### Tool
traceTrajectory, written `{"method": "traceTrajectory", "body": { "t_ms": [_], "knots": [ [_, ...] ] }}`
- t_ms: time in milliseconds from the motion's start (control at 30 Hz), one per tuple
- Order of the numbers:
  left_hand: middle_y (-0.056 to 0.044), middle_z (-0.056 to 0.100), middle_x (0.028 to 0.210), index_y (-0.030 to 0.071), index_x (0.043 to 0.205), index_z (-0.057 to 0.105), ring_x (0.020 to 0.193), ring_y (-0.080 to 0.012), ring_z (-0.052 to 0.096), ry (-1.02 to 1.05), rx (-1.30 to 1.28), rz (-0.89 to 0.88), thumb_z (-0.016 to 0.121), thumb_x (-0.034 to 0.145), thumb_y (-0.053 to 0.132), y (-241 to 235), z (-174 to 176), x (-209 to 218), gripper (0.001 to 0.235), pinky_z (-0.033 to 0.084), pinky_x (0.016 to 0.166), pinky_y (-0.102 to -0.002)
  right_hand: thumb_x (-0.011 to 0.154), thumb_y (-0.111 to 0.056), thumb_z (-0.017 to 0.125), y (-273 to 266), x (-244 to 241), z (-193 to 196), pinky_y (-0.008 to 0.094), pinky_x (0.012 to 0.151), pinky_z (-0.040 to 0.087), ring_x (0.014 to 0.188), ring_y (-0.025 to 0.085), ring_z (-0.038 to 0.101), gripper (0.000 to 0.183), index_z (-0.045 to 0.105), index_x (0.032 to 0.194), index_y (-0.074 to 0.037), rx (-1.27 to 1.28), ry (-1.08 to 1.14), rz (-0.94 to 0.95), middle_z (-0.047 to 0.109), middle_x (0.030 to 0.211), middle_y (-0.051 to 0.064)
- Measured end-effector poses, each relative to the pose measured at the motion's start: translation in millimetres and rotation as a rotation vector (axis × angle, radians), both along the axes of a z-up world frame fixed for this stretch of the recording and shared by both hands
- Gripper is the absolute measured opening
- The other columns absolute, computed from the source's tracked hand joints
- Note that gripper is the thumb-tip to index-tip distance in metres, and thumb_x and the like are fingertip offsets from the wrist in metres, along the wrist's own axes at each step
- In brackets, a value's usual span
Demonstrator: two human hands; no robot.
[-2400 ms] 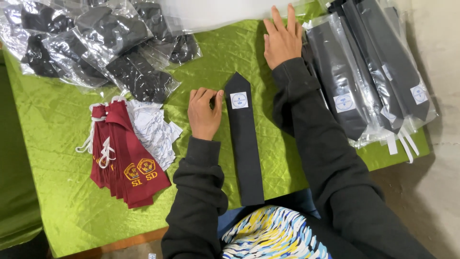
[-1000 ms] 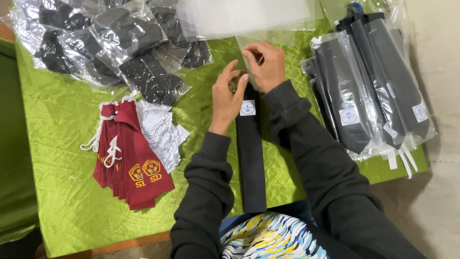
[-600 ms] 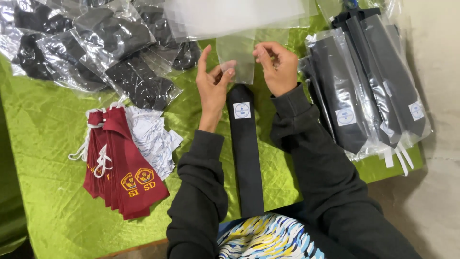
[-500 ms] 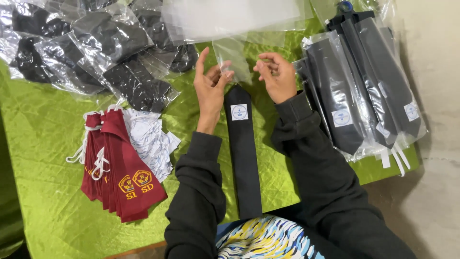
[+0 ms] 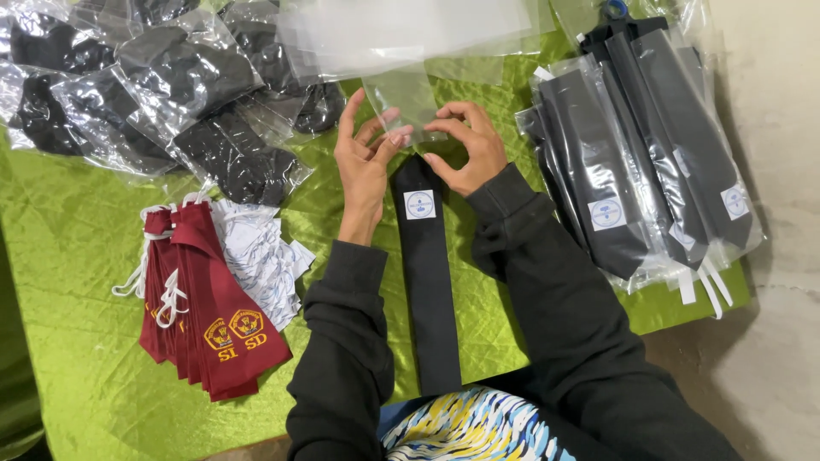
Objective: Applying a label to a black belt and inserting it into a clear plastic sleeve for packaging.
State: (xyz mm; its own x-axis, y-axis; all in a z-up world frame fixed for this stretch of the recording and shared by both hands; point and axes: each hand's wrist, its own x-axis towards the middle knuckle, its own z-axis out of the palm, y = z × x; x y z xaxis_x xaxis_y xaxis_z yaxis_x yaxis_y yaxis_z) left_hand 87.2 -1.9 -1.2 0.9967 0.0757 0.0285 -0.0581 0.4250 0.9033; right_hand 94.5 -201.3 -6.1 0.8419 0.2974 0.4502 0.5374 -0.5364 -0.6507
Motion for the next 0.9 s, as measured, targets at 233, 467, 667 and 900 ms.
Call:
{"method": "traceTrajectory", "body": {
  "t_ms": [233, 467, 667, 900],
  "knots": [
    [-0.030, 0.066, 0.131, 0.012, 0.160, 0.035, 0.110, -0.0353, 0.075, -0.088, 0.044, -0.029, 0.063, 0.103, -0.013, 2, -18, 0, 0.068, 0.067, 0.095, -0.043, 0.100, -0.008, 0.075, -3, 13, -31, 0.039, 0.073, 0.056, 0.088, 0.025, 0.060, 0.006, 0.078, 0.103, -0.013, -0.059, -0.303, -0.040, 0.058, 0.099, 0.003],
    [-0.027, 0.067, 0.134, 0.014, 0.162, 0.033, 0.111, -0.0311, 0.076, -0.136, 0.346, -0.022, 0.093, 0.091, 0.010, 6, -19, 0, 0.093, 0.066, 0.094, -0.040, 0.098, -0.007, 0.081, -2, 20, -41, 0.042, 0.069, 0.056, 0.079, 0.027, 0.059, 0.018, 0.067, 0.087, -0.012, -0.059, -0.330, -0.028, 0.053, 0.084, 0.004],
    [-0.021, 0.073, 0.116, 0.011, 0.154, 0.046, 0.091, -0.0229, 0.075, -0.235, 0.544, 0.024, 0.081, 0.094, -0.006, 8, -11, -2, 0.072, 0.063, 0.079, -0.034, 0.093, -0.009, 0.088, 0, 24, -42, 0.043, 0.068, 0.056, 0.080, 0.028, 0.062, 0.024, 0.066, 0.083, -0.011, -0.019, -0.293, -0.007, 0.054, 0.083, 0.002],
    [-0.019, 0.067, 0.122, 0.008, 0.143, 0.062, 0.097, -0.0317, 0.069, -0.417, 0.891, 0.084, 0.092, 0.088, 0.010, 17, -14, -3, 0.063, 0.060, 0.079, -0.039, 0.095, -0.007, 0.086, -1, 27, -43, 0.043, 0.066, 0.055, 0.081, 0.031, 0.061, 0.023, 0.065, 0.085, -0.009, 0.007, -0.273, 0.021, 0.052, 0.082, 0.005]
  ]
}}
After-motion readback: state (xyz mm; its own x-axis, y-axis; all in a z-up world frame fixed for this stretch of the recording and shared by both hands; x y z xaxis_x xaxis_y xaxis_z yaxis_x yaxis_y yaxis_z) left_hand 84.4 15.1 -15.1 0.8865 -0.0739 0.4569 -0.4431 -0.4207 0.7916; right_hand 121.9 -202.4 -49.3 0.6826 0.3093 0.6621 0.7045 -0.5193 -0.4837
